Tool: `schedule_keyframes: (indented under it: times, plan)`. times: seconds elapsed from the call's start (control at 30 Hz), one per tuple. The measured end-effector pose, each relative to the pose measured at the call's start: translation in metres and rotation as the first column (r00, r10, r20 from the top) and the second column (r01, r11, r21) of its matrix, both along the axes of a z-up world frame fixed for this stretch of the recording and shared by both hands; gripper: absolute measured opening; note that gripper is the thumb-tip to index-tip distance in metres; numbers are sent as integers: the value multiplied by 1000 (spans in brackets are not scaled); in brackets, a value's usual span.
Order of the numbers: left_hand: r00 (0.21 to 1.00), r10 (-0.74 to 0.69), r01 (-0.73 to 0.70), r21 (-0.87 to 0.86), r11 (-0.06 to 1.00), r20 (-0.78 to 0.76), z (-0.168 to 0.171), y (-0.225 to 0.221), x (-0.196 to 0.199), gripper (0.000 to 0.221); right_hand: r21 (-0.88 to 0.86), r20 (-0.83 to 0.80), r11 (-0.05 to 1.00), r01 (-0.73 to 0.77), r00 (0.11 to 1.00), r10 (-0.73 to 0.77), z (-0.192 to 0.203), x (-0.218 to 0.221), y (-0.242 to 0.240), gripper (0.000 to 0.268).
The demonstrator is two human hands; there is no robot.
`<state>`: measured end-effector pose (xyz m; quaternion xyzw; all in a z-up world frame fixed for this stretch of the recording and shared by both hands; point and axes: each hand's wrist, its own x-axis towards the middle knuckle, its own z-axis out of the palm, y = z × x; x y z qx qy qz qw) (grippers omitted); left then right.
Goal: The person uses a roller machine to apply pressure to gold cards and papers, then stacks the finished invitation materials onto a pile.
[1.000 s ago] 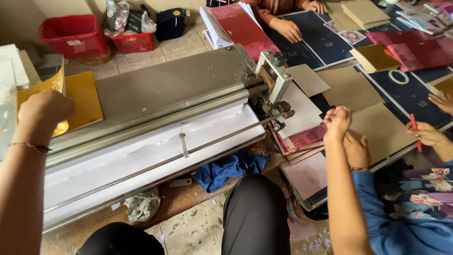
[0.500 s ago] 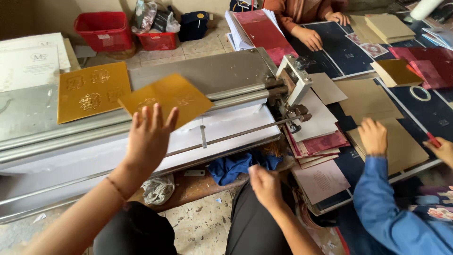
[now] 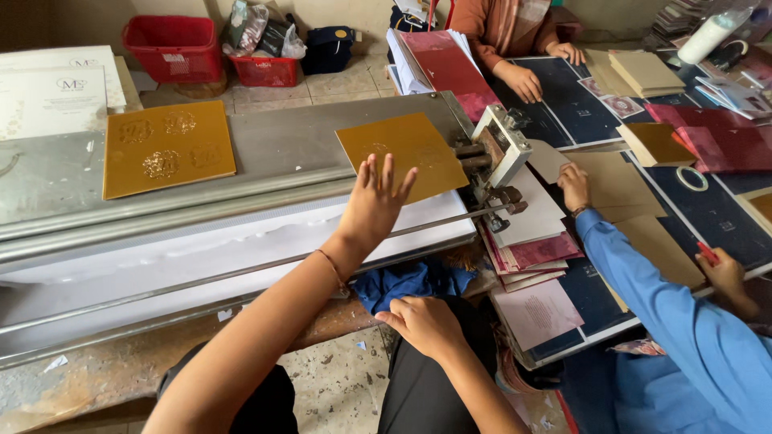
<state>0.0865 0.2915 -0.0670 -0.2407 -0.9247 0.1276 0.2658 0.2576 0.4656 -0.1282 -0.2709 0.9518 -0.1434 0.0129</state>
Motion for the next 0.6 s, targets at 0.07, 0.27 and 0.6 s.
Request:
schedule_keyframes:
  times: [0.07, 0.27, 0.6]
  plan:
    - [990, 46, -33, -93, 995, 134, 18, -17, 9, 80, 0, 8, 1000, 13, 1000, -13, 2, -1, -2, 55]
    - [997, 64, -60, -103, 993, 36, 17, -117, 53, 86, 48, 45, 999, 20, 999, -23, 3, -2, -2, 52]
    - [941, -53, 76, 55, 996, -334, 7, -121, 52, 79, 34, 102, 999, 42, 994, -45, 19, -1, -6, 50]
